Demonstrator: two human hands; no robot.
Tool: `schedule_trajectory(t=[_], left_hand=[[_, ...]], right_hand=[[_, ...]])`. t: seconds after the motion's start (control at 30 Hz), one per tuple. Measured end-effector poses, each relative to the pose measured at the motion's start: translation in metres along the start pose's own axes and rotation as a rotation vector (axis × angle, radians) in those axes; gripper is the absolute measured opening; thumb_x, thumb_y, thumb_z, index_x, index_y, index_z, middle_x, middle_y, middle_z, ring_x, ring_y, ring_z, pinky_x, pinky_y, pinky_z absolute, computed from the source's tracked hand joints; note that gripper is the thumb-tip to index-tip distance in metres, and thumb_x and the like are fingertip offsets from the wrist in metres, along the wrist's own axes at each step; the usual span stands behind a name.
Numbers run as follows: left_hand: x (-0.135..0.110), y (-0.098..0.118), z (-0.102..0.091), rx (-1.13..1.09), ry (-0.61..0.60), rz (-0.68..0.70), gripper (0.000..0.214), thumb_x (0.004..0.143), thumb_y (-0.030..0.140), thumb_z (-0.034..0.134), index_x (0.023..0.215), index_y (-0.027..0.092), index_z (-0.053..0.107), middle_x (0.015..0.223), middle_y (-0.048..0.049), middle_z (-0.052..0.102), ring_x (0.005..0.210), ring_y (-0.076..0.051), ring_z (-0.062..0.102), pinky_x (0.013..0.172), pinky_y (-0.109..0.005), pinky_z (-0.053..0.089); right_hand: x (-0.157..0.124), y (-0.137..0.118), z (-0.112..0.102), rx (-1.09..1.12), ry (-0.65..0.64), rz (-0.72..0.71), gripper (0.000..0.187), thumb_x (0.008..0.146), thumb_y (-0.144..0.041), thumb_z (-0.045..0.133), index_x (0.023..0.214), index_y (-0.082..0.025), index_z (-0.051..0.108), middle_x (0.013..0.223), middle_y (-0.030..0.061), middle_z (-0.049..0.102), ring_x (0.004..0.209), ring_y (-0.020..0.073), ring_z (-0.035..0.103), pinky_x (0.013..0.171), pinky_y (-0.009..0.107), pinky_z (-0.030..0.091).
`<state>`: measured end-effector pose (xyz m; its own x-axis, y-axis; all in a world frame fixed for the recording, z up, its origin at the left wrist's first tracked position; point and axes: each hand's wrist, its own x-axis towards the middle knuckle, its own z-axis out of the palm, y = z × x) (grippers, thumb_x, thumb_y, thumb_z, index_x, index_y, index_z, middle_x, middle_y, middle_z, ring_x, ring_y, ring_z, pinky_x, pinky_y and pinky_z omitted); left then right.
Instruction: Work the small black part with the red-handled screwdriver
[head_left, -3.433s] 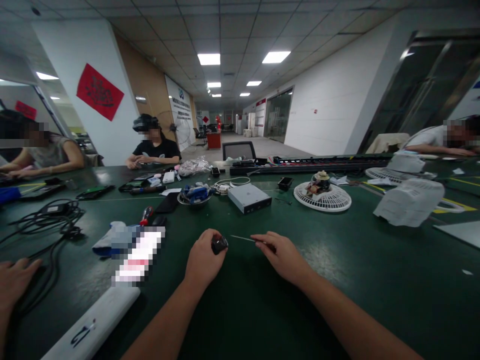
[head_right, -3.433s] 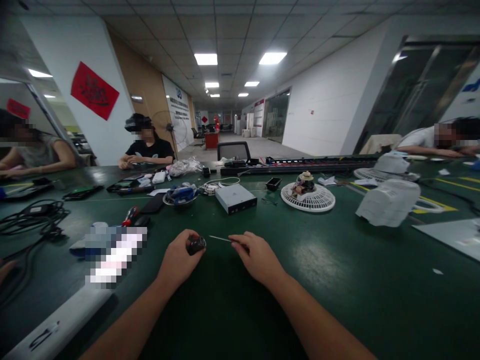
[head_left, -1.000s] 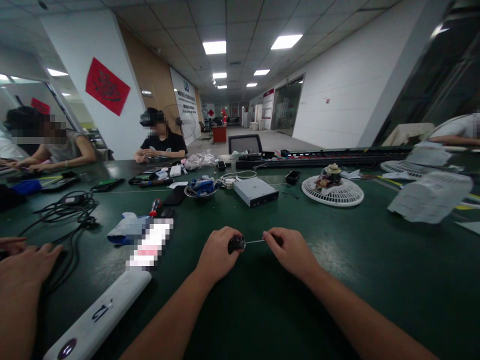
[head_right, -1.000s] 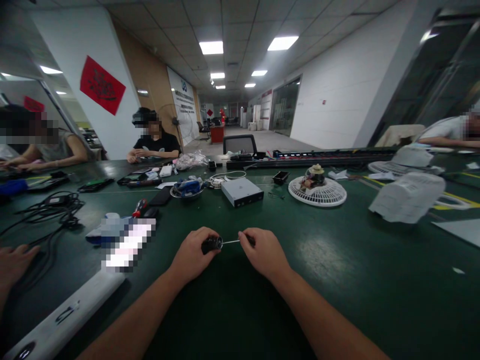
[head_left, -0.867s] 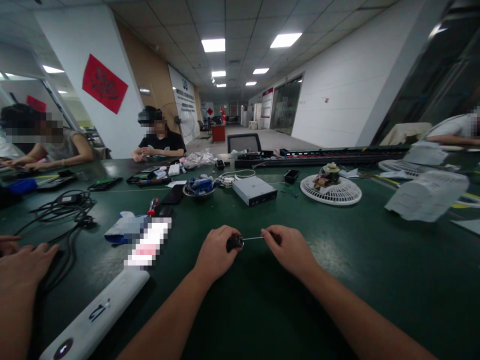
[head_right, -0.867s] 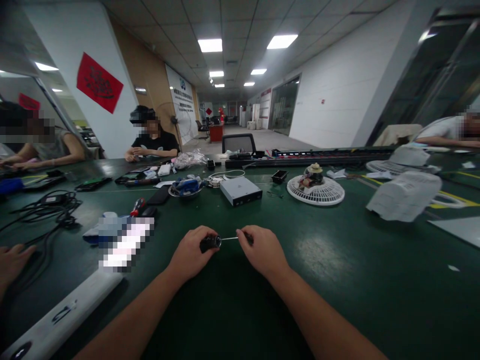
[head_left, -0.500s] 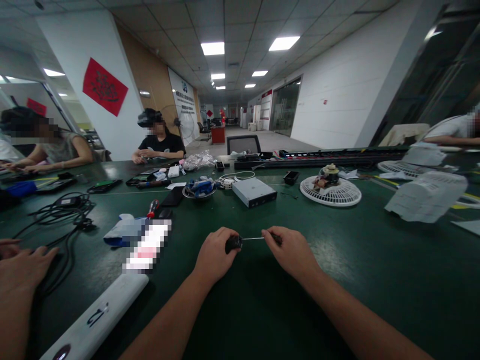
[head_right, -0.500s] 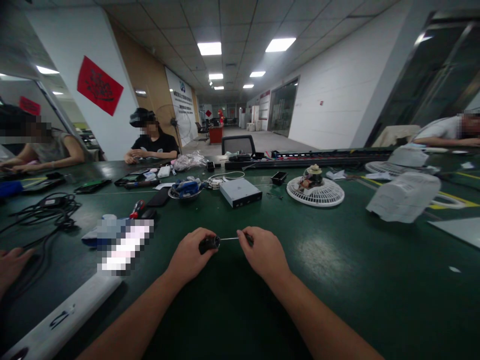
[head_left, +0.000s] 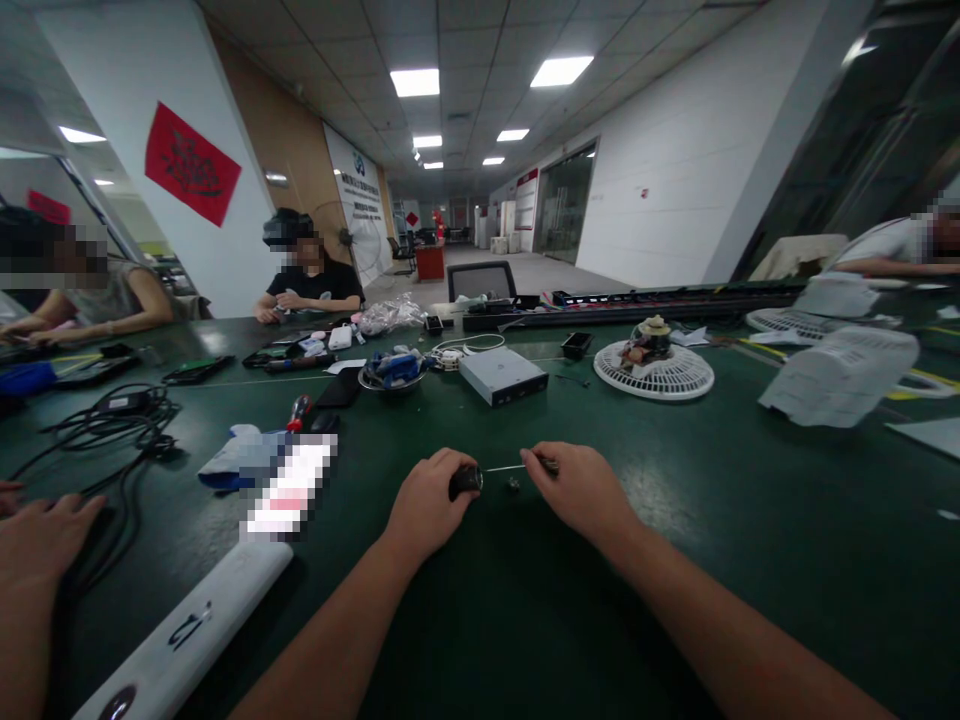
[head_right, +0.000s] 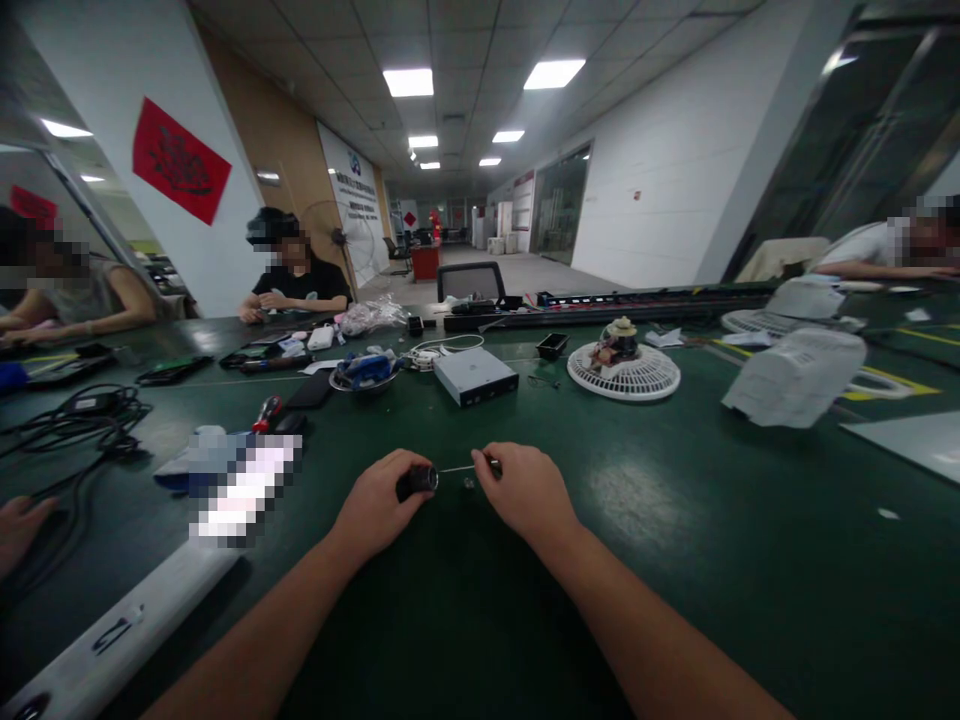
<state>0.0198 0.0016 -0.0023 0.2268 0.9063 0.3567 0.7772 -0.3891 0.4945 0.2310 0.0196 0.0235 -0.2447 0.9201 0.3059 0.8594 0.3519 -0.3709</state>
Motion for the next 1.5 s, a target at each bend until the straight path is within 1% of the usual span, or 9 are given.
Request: schedule_trajectory(t=[0.13, 0.33, 0.47, 0.57, 0.67, 0.97, 1.17, 1.37, 1.5], left_hand=[[0.0, 0.001, -0.001, 0.016, 0.003, -0.015, 0.026, 0.078, 0.016, 0.069, 0.102, 0.023, 0.063, 0.103, -0.0022, 0.065, 0.093, -0.022, 0.061, 0.084, -0.037, 0.048], [0.001, -0.006, -0.002, 0.001, 0.201, -0.168, 0.029, 0.083, 0.022, 0.066, 0.111, 0.022, 0.061, 0.11, -0.0061, 0.065, 0.098, -0.024, 0.062, 0.085, -0.039, 0.05], [0.002, -0.014, -0.001, -0.025, 0.205, -0.223, 0.029, 0.082, 0.021, 0.067, 0.112, 0.021, 0.062, 0.11, -0.0071, 0.066, 0.099, -0.024, 0.063, 0.087, -0.04, 0.05], [0.003, -0.015, 0.0, -0.05, 0.2, -0.225, 0.031, 0.083, 0.021, 0.066, 0.113, 0.02, 0.062, 0.112, -0.0072, 0.066, 0.101, -0.024, 0.063, 0.089, -0.04, 0.05], [0.003, -0.011, 0.0, -0.068, 0.158, -0.184, 0.031, 0.082, 0.02, 0.066, 0.113, 0.02, 0.062, 0.112, -0.0068, 0.066, 0.101, -0.023, 0.063, 0.089, -0.04, 0.05], [-0.002, 0.011, -0.003, -0.04, 0.022, 0.158, 0.031, 0.079, 0.019, 0.069, 0.11, 0.023, 0.063, 0.107, -0.0046, 0.068, 0.098, -0.023, 0.062, 0.089, -0.039, 0.047], [-0.003, 0.014, -0.006, -0.095, -0.048, 0.227, 0.028, 0.083, 0.015, 0.064, 0.11, 0.023, 0.062, 0.111, -0.0047, 0.067, 0.102, -0.021, 0.061, 0.092, -0.038, 0.047], [-0.004, 0.015, -0.006, -0.153, -0.076, 0.238, 0.034, 0.079, 0.013, 0.067, 0.111, 0.023, 0.062, 0.112, -0.0041, 0.067, 0.104, -0.021, 0.061, 0.093, -0.036, 0.048], [-0.005, 0.017, -0.005, -0.171, -0.108, 0.276, 0.03, 0.08, 0.009, 0.064, 0.105, 0.024, 0.064, 0.11, -0.0021, 0.069, 0.103, -0.02, 0.062, 0.094, -0.036, 0.047]], right_hand=[[0.001, 0.004, 0.0, -0.053, -0.101, 0.065, 0.043, 0.094, -0.046, 0.041, 0.067, -0.022, 0.064, 0.064, 0.0056, 0.067, 0.056, 0.0188, 0.059, 0.051, 0.03, 0.029], [0.003, 0.013, 0.004, 0.044, -0.107, 0.256, 0.045, 0.091, -0.059, 0.041, 0.077, -0.021, 0.061, 0.072, 0.008, 0.068, 0.062, 0.0209, 0.061, 0.052, 0.03, 0.034], [0.006, 0.013, 0.012, 0.238, -0.125, 0.183, 0.022, 0.082, -0.041, 0.065, 0.085, -0.019, 0.06, 0.091, 0.0067, 0.07, 0.083, 0.0212, 0.064, 0.066, 0.03, 0.044], [0.006, 0.012, 0.016, 0.313, -0.175, 0.131, 0.007, 0.078, -0.02, 0.066, 0.084, -0.019, 0.061, 0.096, 0.0042, 0.071, 0.086, 0.0186, 0.063, 0.073, 0.03, 0.045], [0.005, 0.011, 0.018, 0.392, -0.185, 0.122, 0.01, 0.074, -0.013, 0.068, 0.08, -0.019, 0.062, 0.088, 0.0015, 0.072, 0.077, 0.0159, 0.064, 0.069, 0.028, 0.046], [0.0, 0.002, 0.021, 0.944, -0.102, 0.092, 0.025, 0.067, -0.027, 0.075, 0.071, -0.02, 0.052, 0.076, 0.0011, 0.07, 0.07, 0.0165, 0.065, 0.067, 0.03, 0.051], [-0.001, 0.002, 0.025, 0.883, -0.125, 0.054, 0.016, 0.07, -0.025, 0.071, 0.078, -0.019, 0.059, 0.086, 0.0033, 0.071, 0.081, 0.0177, 0.066, 0.079, 0.033, 0.051], [-0.001, 0.004, 0.025, 0.809, -0.174, 0.084, 0.023, 0.067, -0.028, 0.075, 0.08, -0.018, 0.058, 0.072, -0.0015, 0.063, 0.069, 0.0156, 0.061, 0.064, 0.028, 0.048], [0.0, 0.004, 0.027, 0.85, -0.237, 0.065, 0.024, 0.065, -0.025, 0.076, 0.078, -0.018, 0.057, 0.075, -0.0013, 0.063, 0.072, 0.016, 0.061, 0.067, 0.028, 0.048]])
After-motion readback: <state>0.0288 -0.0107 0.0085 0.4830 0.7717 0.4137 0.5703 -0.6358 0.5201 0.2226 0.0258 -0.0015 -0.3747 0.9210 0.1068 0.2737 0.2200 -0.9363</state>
